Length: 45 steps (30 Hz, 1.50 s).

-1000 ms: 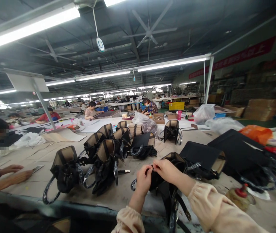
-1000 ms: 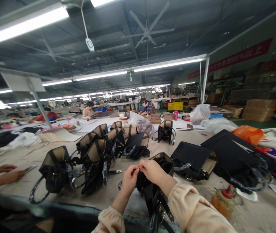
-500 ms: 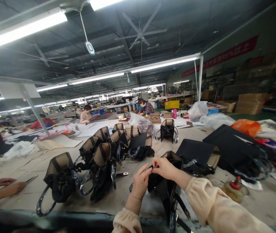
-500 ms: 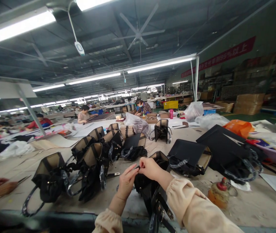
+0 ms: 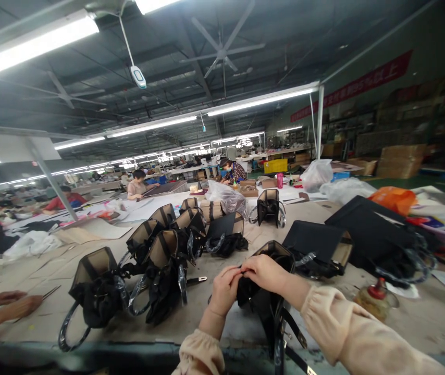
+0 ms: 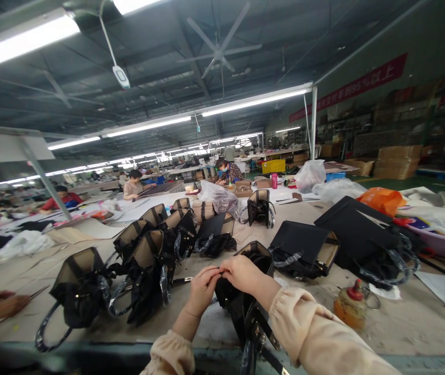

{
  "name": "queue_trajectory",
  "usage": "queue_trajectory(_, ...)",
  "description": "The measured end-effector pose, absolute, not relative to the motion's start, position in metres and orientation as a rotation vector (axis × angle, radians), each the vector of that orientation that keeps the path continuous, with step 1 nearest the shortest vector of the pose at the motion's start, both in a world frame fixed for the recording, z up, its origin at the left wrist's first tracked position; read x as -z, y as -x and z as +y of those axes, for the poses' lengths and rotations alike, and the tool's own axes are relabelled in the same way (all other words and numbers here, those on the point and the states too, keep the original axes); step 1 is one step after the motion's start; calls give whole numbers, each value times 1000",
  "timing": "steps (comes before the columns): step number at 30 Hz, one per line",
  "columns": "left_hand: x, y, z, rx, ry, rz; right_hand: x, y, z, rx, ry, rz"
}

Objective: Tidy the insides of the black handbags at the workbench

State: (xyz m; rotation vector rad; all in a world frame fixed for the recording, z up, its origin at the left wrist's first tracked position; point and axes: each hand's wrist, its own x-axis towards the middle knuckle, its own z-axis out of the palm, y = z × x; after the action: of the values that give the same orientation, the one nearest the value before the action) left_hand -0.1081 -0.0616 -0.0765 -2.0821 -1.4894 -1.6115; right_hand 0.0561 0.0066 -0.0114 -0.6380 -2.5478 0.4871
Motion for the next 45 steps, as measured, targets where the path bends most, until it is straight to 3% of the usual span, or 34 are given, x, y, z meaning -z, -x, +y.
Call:
queue_trajectory(14,85,107,-63,1743,1947,-1636,8,-57,4,-219,547,-2708)
queue_trajectory(29,74,105,-62,1906,1950,-1932,1,-51,8,-427,928,-2608)
queue_trajectory(45,64,100,-61,1866,1948,-1970,-4,-45,6,-410,1135,-2577)
